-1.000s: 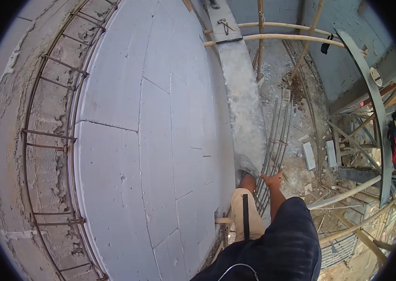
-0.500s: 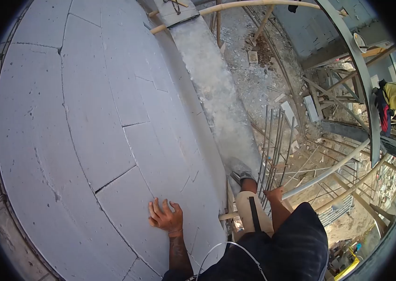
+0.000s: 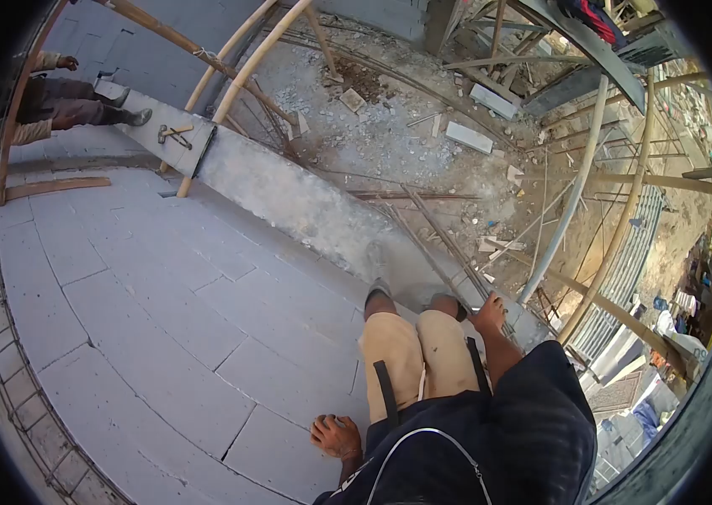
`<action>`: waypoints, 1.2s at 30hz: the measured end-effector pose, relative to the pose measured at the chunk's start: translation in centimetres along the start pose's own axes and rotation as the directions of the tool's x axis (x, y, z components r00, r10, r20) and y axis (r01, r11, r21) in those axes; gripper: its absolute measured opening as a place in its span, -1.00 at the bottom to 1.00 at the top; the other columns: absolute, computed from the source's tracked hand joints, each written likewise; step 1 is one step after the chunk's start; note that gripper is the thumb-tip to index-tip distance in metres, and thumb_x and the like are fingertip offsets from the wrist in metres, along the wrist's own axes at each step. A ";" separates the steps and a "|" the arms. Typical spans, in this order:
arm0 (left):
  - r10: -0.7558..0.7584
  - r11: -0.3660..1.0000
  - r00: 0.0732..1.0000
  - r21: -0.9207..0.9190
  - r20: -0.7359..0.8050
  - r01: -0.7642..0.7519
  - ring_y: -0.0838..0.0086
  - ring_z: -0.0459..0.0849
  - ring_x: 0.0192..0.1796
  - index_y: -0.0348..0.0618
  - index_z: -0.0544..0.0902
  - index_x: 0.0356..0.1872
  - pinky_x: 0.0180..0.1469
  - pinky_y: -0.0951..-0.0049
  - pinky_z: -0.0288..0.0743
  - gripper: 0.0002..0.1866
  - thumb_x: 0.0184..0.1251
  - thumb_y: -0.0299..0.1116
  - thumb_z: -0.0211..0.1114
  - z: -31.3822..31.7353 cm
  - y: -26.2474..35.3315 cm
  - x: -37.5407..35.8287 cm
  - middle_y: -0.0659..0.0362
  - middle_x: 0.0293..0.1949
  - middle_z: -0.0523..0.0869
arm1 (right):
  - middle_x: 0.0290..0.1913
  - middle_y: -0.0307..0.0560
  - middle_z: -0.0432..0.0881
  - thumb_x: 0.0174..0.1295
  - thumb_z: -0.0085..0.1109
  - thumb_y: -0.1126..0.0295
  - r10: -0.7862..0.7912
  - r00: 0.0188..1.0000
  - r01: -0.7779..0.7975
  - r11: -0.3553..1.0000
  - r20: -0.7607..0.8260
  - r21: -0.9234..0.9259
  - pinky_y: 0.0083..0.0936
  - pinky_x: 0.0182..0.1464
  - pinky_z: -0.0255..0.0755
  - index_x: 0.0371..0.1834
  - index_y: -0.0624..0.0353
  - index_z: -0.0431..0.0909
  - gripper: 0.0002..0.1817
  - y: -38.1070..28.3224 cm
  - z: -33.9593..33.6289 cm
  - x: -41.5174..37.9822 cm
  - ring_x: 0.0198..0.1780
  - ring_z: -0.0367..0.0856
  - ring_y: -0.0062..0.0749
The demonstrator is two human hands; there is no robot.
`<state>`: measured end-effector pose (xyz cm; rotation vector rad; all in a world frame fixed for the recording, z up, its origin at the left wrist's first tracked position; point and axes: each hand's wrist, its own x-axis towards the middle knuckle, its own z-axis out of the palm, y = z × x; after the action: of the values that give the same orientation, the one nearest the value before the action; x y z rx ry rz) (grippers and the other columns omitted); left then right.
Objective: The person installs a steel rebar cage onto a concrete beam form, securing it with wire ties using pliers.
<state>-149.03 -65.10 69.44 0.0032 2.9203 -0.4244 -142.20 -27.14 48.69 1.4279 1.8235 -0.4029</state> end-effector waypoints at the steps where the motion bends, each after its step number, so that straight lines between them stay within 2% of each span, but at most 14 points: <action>1: -0.011 1.000 0.997 -0.009 0.078 0.012 0.21 0.46 0.03 -0.05 0.62 -0.42 0.18 0.12 0.14 -0.82 -0.12 -0.30 0.31 0.9 -0.6 -0.2 0.16 -0.15 0.56 | 0.19 0.13 0.30 -0.27 0.54 0.08 0.059 0.998 -0.060 0.997 0.017 0.055 -0.21 0.24 0.31 0.25 0.13 0.02 0.05 -0.1 0.3 -0.5 0.30 0.26 -0.04; 3: 0.042 0.995 0.888 0.057 0.457 -0.077 0.22 0.50 0.00 -0.02 0.64 -0.40 0.08 0.08 0.25 -0.79 -0.15 -0.26 0.32 3.9 -3.8 0.7 0.13 -0.18 0.58 | 0.20 0.11 0.30 -0.22 0.51 0.08 0.028 0.999 -0.027 0.999 -0.040 0.033 -0.21 0.25 0.28 0.26 0.09 0.03 0.01 0.1 0.0 -0.6 0.30 0.26 -0.06; 5: 0.230 0.972 0.825 -0.170 0.516 -0.165 0.20 0.52 -0.02 0.02 0.64 -0.38 -0.06 0.05 0.36 -0.80 -0.12 -0.27 0.32 6.8 -7.8 4.7 0.12 -0.23 0.60 | 0.22 0.11 0.29 -0.12 0.42 0.14 0.048 0.998 -0.044 0.997 -0.046 0.069 -0.21 0.24 0.28 0.29 0.08 0.05 -0.08 0.0 -0.2 -0.6 0.31 0.25 -0.07; 8: 0.274 0.961 0.795 -0.185 0.541 -0.206 0.12 0.51 -0.02 -0.09 0.62 -0.33 -0.12 0.05 0.42 -0.77 -0.07 -0.31 0.33 1.6 -3.0 15.1 0.07 -0.22 0.59 | 0.27 0.11 0.26 0.00 0.28 0.29 0.100 0.989 -0.092 0.993 -0.107 0.077 -0.18 0.23 0.28 0.32 0.04 0.09 -0.21 -0.3 2.6 0.0 0.33 0.23 -0.07; 11: 0.643 0.744 0.736 -0.402 0.212 -0.534 0.00 0.47 0.03 -0.26 0.53 -0.20 0.02 0.10 0.39 -0.65 -0.05 -0.37 0.35 -3.1 5.8 22.3 -0.04 -0.11 0.53 | 0.32 0.09 0.23 0.10 0.17 0.33 0.152 0.985 -0.135 0.974 -0.083 0.179 -0.14 0.21 0.27 0.32 0.00 0.16 -0.33 -0.5 3.1 0.0 0.35 0.22 -0.07; 16: 0.996 0.012 0.030 -0.210 -0.083 -0.978 -0.01 0.19 0.35 -0.24 0.30 0.19 0.31 0.02 0.11 -0.16 -0.19 -0.19 0.49 -8.5 25.2 21.0 -0.07 0.23 0.33 | 0.29 0.01 0.28 0.19 0.07 0.29 0.097 0.981 -0.060 0.975 -0.166 0.214 -0.21 0.16 0.27 0.32 -0.09 0.18 -0.42 0.3 2.6 -1.0 0.31 0.26 -0.17; 21: 0.894 -0.389 -0.376 0.006 0.245 -0.921 0.07 0.03 0.45 -0.20 0.07 0.38 0.46 0.04 -0.17 0.22 -0.37 0.03 0.58 -5.8 38.3 14.8 -0.07 0.38 0.12 | 0.26 0.03 0.34 0.12 0.12 0.25 0.033 0.960 0.057 0.949 -0.279 0.309 -0.29 0.18 0.22 0.26 -0.02 0.27 -0.43 2.3 3.4 -1.1 0.30 0.28 -0.16; 23: 0.834 -0.490 -0.436 0.088 0.339 -0.867 0.07 0.00 0.46 -0.18 -0.03 0.42 0.47 0.02 -0.23 0.35 -0.48 0.11 0.57 -2.7 40.1 13.6 -0.07 0.39 0.09 | 0.24 0.05 0.37 0.04 0.17 0.22 -0.001 0.928 0.140 0.928 -0.374 0.344 -0.32 0.13 0.23 0.17 0.01 0.36 -0.44 2.8 3.5 -1.5 0.27 0.32 -0.15; 25: 0.793 -0.494 -0.341 0.206 0.505 -0.845 0.06 0.10 0.41 -0.12 -0.04 0.43 0.44 0.01 -0.14 0.28 -0.38 0.03 0.56 0.1 41.2 12.6 -0.08 0.35 0.15 | 0.20 0.03 0.40 0.01 0.18 0.22 0.021 0.870 0.172 0.924 -0.493 0.343 -0.31 0.10 0.24 0.10 0.04 0.40 -0.48 3.2 4.2 -1.0 0.22 0.34 -0.18; 29: 0.843 -0.481 -0.342 0.297 0.415 -0.825 0.05 0.29 0.24 -0.07 -0.03 0.44 0.29 0.05 0.08 0.12 -0.24 -0.28 0.44 7.3 41.1 15.6 -0.11 0.21 0.27 | 0.19 0.08 0.38 -0.06 0.29 0.17 -0.006 0.841 0.230 0.908 -0.540 0.349 -0.26 0.15 0.23 0.16 0.05 0.37 -0.36 6.1 6.5 -0.7 0.23 0.34 -0.14; 31: 0.808 -0.515 -0.375 0.236 0.455 -0.824 0.02 0.29 0.23 -0.09 -0.02 0.43 0.27 0.04 0.09 0.10 -0.24 -0.29 0.44 7.3 41.8 15.3 -0.13 0.20 0.27 | 0.23 0.17 0.32 -0.09 0.35 0.10 0.148 0.841 0.296 0.680 -0.520 0.671 -0.19 0.27 0.15 0.27 0.12 0.26 -0.19 8.9 5.1 -2.7 0.23 0.33 0.01; 33: 0.771 -0.529 -0.372 0.194 0.516 -0.826 -0.01 0.29 0.22 -0.11 0.00 0.42 0.26 0.04 0.09 0.09 -0.23 -0.30 0.44 5.1 41.0 16.0 -0.15 0.19 0.27 | 0.25 0.20 0.27 -0.19 0.43 -0.07 0.810 0.565 -0.091 0.253 -0.160 0.963 -0.18 0.26 0.16 0.33 0.17 0.17 0.02 13.3 8.2 -3.3 0.23 0.30 0.02; 34: 0.760 -0.530 -0.401 0.131 0.511 -0.838 -0.04 0.29 0.20 -0.12 0.03 0.40 0.25 0.02 0.11 0.09 -0.25 -0.25 0.46 4.4 41.1 15.4 -0.17 0.18 0.27 | 0.20 0.22 0.30 -0.16 0.42 -0.10 0.866 0.376 -0.139 -0.300 0.330 0.944 -0.19 0.18 0.25 0.30 0.24 0.19 0.01 14.5 14.0 -1.2 0.18 0.35 -0.01; 36: 0.725 -0.537 -0.435 0.042 0.534 -0.842 -0.08 0.28 0.17 -0.17 0.08 0.36 0.20 -0.01 0.16 0.16 -0.35 -0.07 0.55 1.7 41.5 13.2 -0.20 0.16 0.25 | 0.15 0.24 0.32 -0.13 0.41 -0.12 0.625 0.179 -0.067 -0.763 0.760 0.643 -0.21 0.09 0.35 0.27 0.32 0.21 0.00 14.7 19.3 -0.3 0.12 0.41 -0.05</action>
<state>-160.46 -26.15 53.69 2.2396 1.1043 -0.6362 -121.35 -35.30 39.35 3.6566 -0.7171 -0.8557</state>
